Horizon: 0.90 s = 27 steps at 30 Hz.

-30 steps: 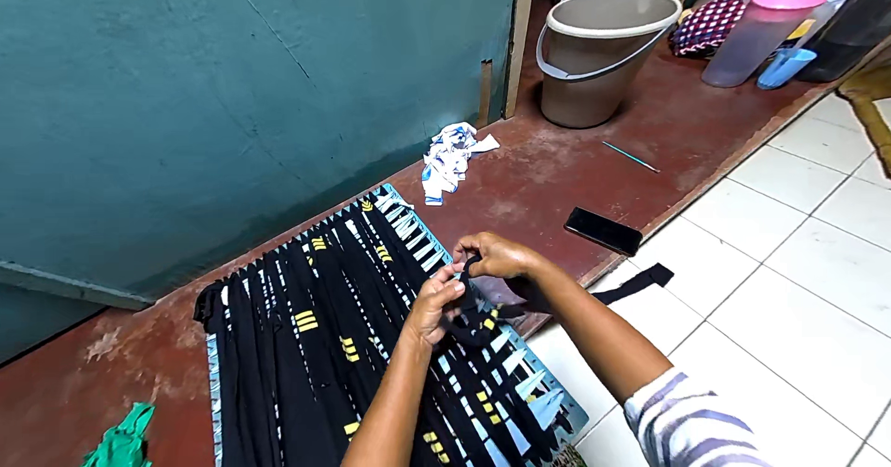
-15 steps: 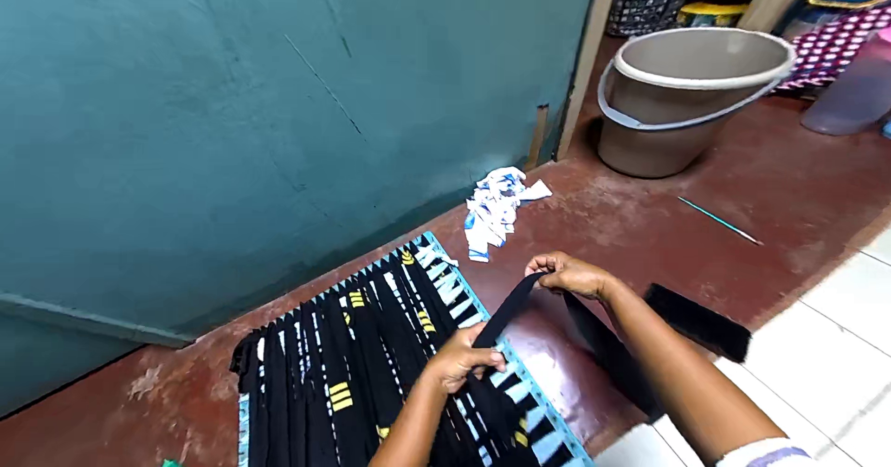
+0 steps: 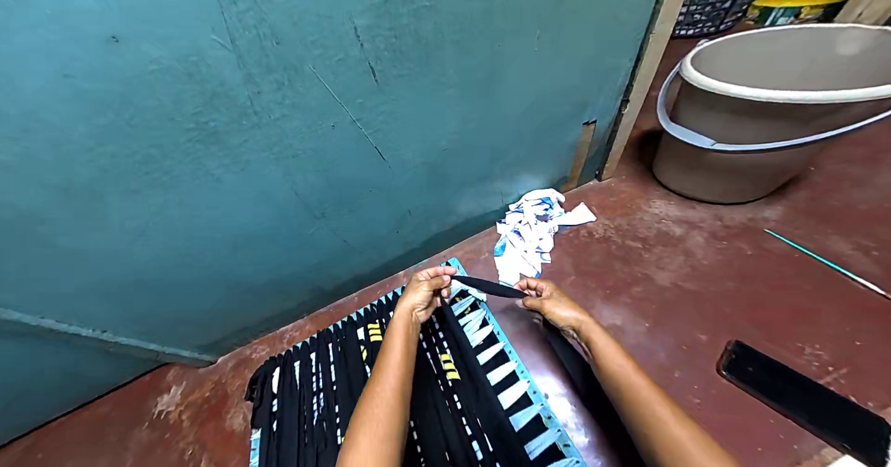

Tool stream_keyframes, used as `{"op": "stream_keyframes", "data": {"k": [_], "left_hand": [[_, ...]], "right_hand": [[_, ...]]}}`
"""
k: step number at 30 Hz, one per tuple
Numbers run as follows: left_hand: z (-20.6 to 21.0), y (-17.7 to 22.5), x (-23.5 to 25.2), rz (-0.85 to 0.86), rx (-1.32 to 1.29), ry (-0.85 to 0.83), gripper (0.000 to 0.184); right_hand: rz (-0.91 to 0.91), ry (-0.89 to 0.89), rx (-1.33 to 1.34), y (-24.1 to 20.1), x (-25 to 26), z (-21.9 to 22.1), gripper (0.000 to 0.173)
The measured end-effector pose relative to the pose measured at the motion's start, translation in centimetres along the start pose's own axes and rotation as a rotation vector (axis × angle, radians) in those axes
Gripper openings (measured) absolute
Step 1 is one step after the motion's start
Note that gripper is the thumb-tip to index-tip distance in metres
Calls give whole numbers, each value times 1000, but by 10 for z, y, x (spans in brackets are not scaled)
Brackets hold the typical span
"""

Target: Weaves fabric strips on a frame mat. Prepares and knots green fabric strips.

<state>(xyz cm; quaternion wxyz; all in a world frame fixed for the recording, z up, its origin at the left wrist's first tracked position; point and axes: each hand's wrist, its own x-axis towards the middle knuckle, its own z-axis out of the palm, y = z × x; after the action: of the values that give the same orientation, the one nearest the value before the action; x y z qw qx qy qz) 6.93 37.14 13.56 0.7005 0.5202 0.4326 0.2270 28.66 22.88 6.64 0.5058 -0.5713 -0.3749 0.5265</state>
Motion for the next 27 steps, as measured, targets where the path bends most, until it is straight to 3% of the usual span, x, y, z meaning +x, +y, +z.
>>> {"op": "stream_keyframes", "data": {"k": [7,11,14,21,27], "left_hand": [[-26,10,44,-21,178,33,22],[-31,14,63,-19,204,44,20],[-34,6,78,0,238,97,17],[-42,-10,98,47,498,282,23],[-57,2,103,-113,251,200,16]], "right_hand": [[-8,107,83,12,-5,4,18],[-166,297,215,-10,11,15,19],[-215,319,269,-8,26,30,23],[-141,345,-29,35,54,74,28],[-134,364,-69,95,72,73,20]]}}
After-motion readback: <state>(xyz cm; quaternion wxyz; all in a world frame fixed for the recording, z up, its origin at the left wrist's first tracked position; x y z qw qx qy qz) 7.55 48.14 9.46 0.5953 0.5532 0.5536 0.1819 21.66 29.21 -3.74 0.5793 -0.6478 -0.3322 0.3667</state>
